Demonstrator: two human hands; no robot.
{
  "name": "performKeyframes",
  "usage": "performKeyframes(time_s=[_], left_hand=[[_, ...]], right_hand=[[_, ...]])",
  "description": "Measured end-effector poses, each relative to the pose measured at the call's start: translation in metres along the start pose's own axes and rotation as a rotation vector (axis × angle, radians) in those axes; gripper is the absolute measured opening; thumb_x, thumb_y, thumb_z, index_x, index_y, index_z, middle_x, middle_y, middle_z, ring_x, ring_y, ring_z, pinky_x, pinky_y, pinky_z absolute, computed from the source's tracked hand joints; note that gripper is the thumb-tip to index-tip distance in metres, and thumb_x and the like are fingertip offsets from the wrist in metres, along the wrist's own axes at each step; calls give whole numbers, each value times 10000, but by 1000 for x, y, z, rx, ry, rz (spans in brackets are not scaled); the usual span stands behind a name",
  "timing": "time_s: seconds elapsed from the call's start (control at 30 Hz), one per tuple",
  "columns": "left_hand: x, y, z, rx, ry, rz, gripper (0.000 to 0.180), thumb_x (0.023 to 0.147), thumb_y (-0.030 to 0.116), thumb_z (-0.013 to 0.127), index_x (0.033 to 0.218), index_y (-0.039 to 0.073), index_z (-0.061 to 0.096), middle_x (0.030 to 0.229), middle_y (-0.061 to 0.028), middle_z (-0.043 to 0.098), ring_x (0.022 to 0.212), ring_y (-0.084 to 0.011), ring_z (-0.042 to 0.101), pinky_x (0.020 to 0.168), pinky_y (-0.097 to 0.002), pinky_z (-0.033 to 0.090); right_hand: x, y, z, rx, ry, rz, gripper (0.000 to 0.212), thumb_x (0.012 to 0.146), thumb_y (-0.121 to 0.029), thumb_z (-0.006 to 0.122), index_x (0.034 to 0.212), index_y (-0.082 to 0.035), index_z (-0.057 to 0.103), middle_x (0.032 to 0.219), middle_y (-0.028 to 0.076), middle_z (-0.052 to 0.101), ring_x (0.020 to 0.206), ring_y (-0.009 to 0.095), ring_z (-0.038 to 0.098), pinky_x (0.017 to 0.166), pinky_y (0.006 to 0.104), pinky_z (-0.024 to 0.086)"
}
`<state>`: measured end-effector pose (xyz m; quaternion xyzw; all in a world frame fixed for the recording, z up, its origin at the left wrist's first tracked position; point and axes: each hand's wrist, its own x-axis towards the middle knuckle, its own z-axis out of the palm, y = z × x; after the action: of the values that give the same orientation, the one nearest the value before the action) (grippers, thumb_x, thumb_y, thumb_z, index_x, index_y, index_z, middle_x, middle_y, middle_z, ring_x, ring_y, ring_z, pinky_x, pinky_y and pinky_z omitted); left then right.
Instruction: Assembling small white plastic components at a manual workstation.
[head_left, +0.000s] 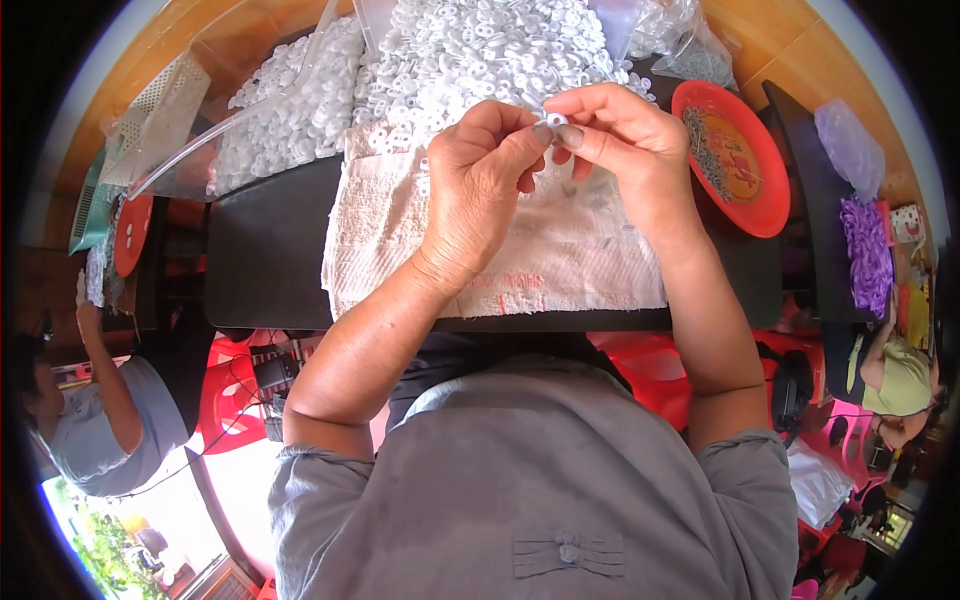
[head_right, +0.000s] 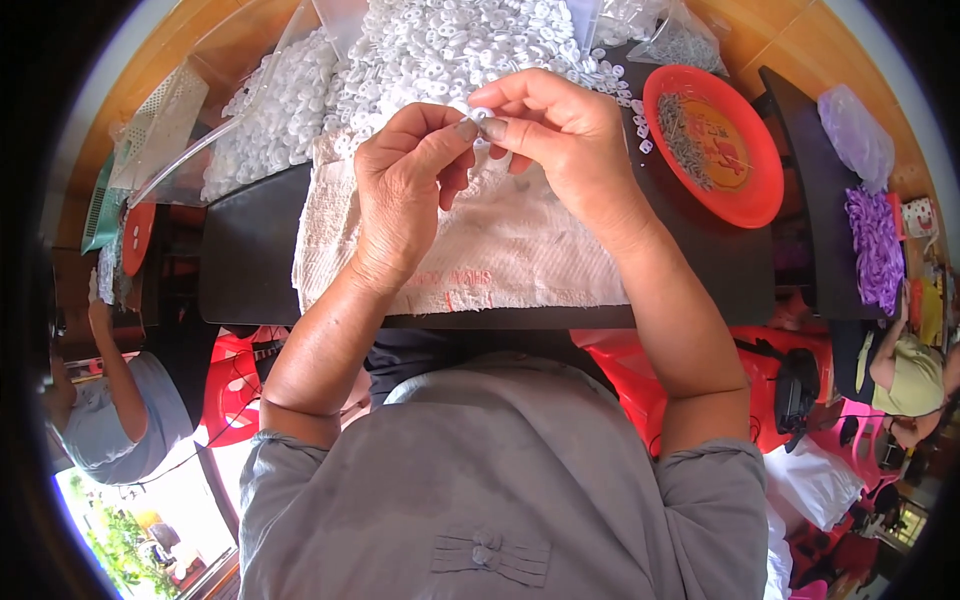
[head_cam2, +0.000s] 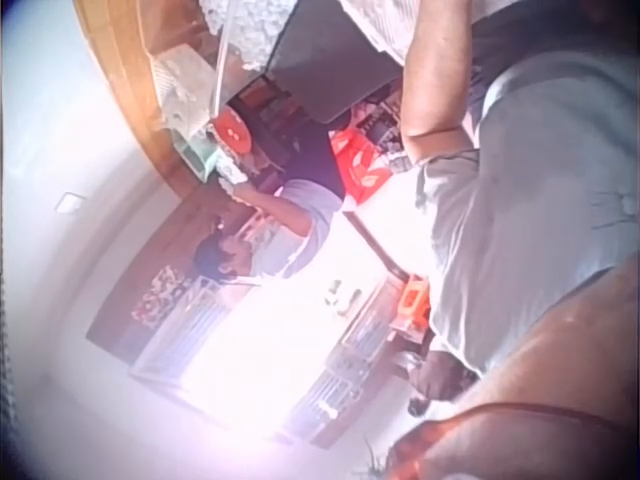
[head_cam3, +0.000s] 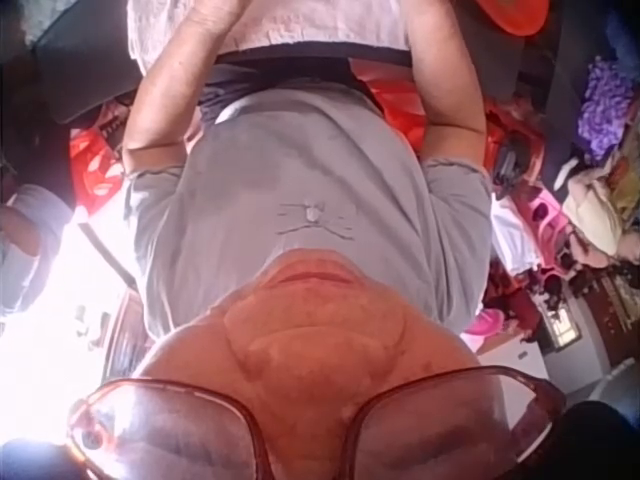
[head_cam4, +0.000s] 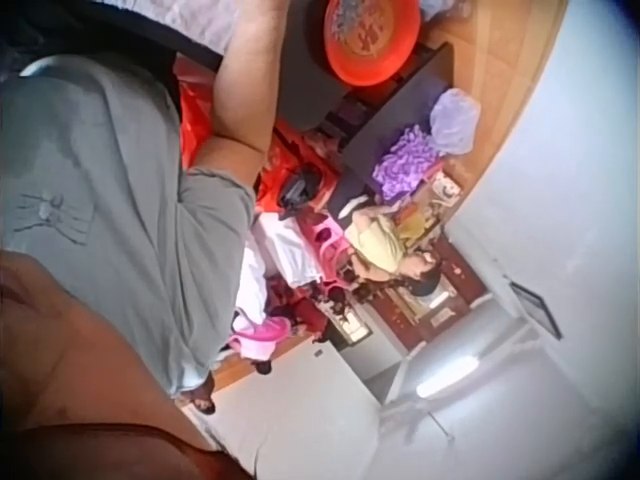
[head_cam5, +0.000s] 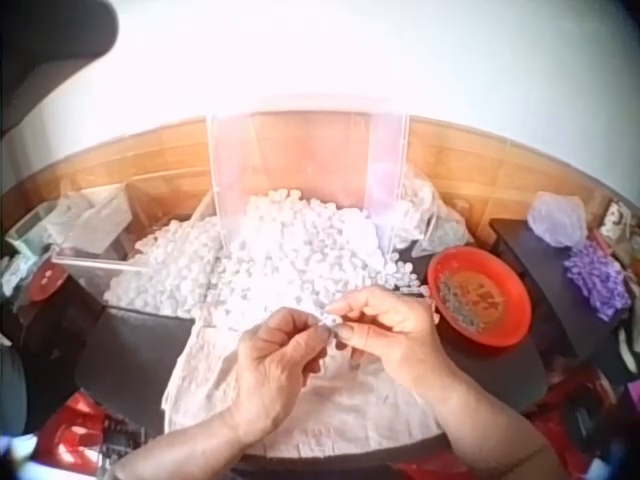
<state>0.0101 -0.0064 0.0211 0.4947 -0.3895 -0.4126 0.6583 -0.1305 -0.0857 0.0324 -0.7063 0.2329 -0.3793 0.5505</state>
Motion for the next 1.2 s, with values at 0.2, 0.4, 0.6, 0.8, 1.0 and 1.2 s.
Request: performKeyframes(time_s=[0.2, 0.4, 0.6, 0.8, 1.0, 1.2], left_hand=[[0, -2, -1, -21, -14, 28, 130, 906, 115, 615, 916, -15, 621, 701, -29, 593, 555, -64, 502, 464, -194, 367], [1, 1, 0, -24, -3, 3, 120, 906, 103, 636, 893, -15, 623, 711, -15, 598, 612, -53, 518, 538, -197, 436], [1, 0, 1, 4, 11, -7, 106, 908, 94, 641, 896, -8, 617, 718, -11, 596, 622, -53, 522, 543, -199, 440], [-2, 0, 3, 25, 5, 1, 89, 899, 74, 642, 882, -7, 609, 712, -6, 585, 619, -56, 518, 545, -203, 441], [-2, -5, 2, -87, 45, -42, 48, 887, 33, 627, 866, -5, 605, 705, -12, 576, 604, -58, 497, 532, -206, 425], [0, -9, 0, -39, 18, -48, 74, 915, 61, 609, 875, -1, 603, 684, -16, 571, 533, -56, 465, 435, -192, 338]], right_hand=[[3, -1, -3, 99, -21, 94, 170, 906, -84, 596, 1029, 17, 656, 835, 55, 651, 724, 125, 628, 583, 226, 454], [3, -1, -6, 122, -9, 120, 177, 920, -139, 602, 984, 16, 658, 792, 51, 649, 688, 131, 627, 576, 223, 444], [1, -5, -3, -52, 37, 43, 183, 926, -164, 607, 950, 10, 657, 741, 25, 625, 672, 98, 601, 571, 217, 435], [-1, 0, 1, -126, 44, -1, 161, 939, -160, 595, 941, -8, 647, 736, 9, 607, 653, 74, 572, 554, 207, 425], [-3, 6, 14, -47, 56, 26, 138, 932, -139, 596, 866, -18, 605, 656, -13, 553, 564, 48, 508, 499, 196, 407], [-2, 8, 8, -114, -37, 67, 145, 954, -147, 561, 903, -19, 610, 725, -1, 578, 613, 59, 536, 526, 200, 399]])
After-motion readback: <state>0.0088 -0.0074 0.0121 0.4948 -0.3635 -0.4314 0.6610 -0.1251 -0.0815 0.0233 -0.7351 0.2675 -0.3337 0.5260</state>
